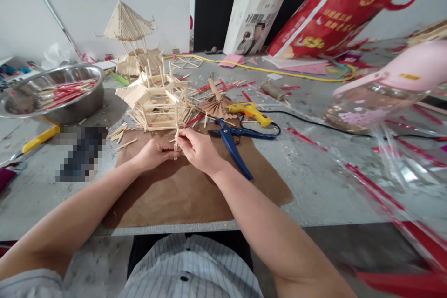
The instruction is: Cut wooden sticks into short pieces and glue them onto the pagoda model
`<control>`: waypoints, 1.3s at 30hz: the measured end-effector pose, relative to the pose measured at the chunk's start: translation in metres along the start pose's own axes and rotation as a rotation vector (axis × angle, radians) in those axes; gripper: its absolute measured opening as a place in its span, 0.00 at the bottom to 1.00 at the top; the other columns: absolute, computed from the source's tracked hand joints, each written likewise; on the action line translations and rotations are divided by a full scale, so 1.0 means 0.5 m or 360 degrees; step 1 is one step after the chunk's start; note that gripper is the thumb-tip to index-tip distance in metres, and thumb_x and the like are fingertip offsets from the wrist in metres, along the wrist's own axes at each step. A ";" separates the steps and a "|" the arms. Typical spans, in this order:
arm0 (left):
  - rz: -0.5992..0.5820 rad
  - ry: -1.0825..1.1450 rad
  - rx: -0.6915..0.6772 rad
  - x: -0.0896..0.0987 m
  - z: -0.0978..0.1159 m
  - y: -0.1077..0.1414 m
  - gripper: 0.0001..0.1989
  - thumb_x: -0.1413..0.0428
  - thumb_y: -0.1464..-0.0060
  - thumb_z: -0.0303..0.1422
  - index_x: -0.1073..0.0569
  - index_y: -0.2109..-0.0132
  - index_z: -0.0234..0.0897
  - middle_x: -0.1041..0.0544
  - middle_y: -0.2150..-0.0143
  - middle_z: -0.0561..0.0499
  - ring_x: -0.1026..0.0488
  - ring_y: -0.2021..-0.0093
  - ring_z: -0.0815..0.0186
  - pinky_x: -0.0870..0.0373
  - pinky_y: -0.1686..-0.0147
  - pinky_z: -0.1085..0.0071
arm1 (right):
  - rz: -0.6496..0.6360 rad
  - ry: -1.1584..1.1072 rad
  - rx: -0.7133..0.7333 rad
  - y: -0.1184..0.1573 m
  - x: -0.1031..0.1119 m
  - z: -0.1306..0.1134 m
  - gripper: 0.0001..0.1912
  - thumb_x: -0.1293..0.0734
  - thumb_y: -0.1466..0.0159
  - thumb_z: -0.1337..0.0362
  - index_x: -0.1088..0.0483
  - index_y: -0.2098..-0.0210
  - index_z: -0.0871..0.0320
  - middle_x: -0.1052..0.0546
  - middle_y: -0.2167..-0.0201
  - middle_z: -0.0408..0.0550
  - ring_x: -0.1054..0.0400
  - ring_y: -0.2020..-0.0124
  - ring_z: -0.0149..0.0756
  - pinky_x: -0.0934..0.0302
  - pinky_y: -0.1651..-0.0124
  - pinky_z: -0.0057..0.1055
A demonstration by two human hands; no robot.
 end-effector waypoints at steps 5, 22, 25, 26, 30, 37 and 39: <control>0.0032 -0.0072 -0.0019 -0.003 -0.003 0.000 0.11 0.48 0.52 0.35 0.25 0.68 0.32 0.29 0.77 0.53 0.36 0.75 0.73 0.41 0.74 0.79 | -0.0007 -0.0070 -0.0029 -0.001 0.001 -0.003 0.07 0.43 0.40 0.61 0.37 0.68 0.57 0.29 0.75 0.44 0.32 0.74 0.29 0.39 0.68 0.26; 0.0150 0.0352 0.0369 -0.011 0.006 -0.005 0.09 0.47 0.53 0.33 0.29 0.74 0.31 0.28 0.78 0.53 0.33 0.78 0.75 0.36 0.75 0.79 | -0.0168 0.0907 -0.0371 -0.020 0.092 0.011 0.28 0.40 0.46 0.47 0.38 0.53 0.59 0.29 0.56 0.55 0.34 0.57 0.44 0.41 0.56 0.39; 0.0114 0.0749 0.0660 -0.013 0.003 -0.008 0.05 0.45 0.54 0.29 0.30 0.74 0.30 0.28 0.77 0.53 0.31 0.78 0.74 0.32 0.73 0.76 | -0.0508 0.1400 -0.0561 0.001 0.141 0.031 0.41 0.42 0.49 0.41 0.46 0.44 0.61 0.42 0.44 0.60 0.46 0.46 0.54 0.49 0.49 0.50; 0.0102 0.0830 0.0718 -0.015 0.003 -0.009 0.05 0.45 0.54 0.28 0.30 0.74 0.29 0.28 0.77 0.52 0.31 0.77 0.74 0.31 0.73 0.75 | -0.0596 0.1522 -0.0674 0.013 0.153 0.041 0.45 0.42 0.51 0.40 0.50 0.42 0.62 0.47 0.41 0.61 0.51 0.43 0.56 0.52 0.47 0.53; 0.0024 0.0972 0.0824 -0.020 0.002 -0.006 0.05 0.44 0.55 0.27 0.31 0.74 0.29 0.27 0.78 0.52 0.30 0.78 0.73 0.30 0.72 0.73 | -0.0974 0.1742 -0.1155 0.054 0.181 0.085 0.56 0.43 0.55 0.35 0.63 0.38 0.65 0.59 0.38 0.61 0.64 0.39 0.58 0.60 0.47 0.61; -0.0080 0.1001 0.0818 -0.018 0.003 0.000 0.04 0.43 0.56 0.26 0.31 0.73 0.29 0.27 0.78 0.52 0.29 0.77 0.72 0.30 0.73 0.73 | -0.1119 0.1819 -0.1067 0.050 0.193 0.115 0.57 0.44 0.56 0.35 0.62 0.39 0.68 0.56 0.39 0.66 0.65 0.39 0.57 0.67 0.46 0.61; -0.0092 0.0993 0.0814 -0.018 0.003 0.000 0.05 0.42 0.57 0.27 0.31 0.73 0.29 0.27 0.78 0.52 0.29 0.78 0.72 0.31 0.73 0.74 | -0.1139 0.1797 -0.1046 0.044 0.203 0.124 0.57 0.43 0.56 0.36 0.62 0.39 0.68 0.55 0.39 0.67 0.62 0.39 0.56 0.66 0.44 0.57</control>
Point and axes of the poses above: each hand's wrist, its own y-axis away from the middle knuckle, its own x-axis out of the back of the hand, z = x × y, the point moved 1 cm from there along -y, towards the middle knuckle
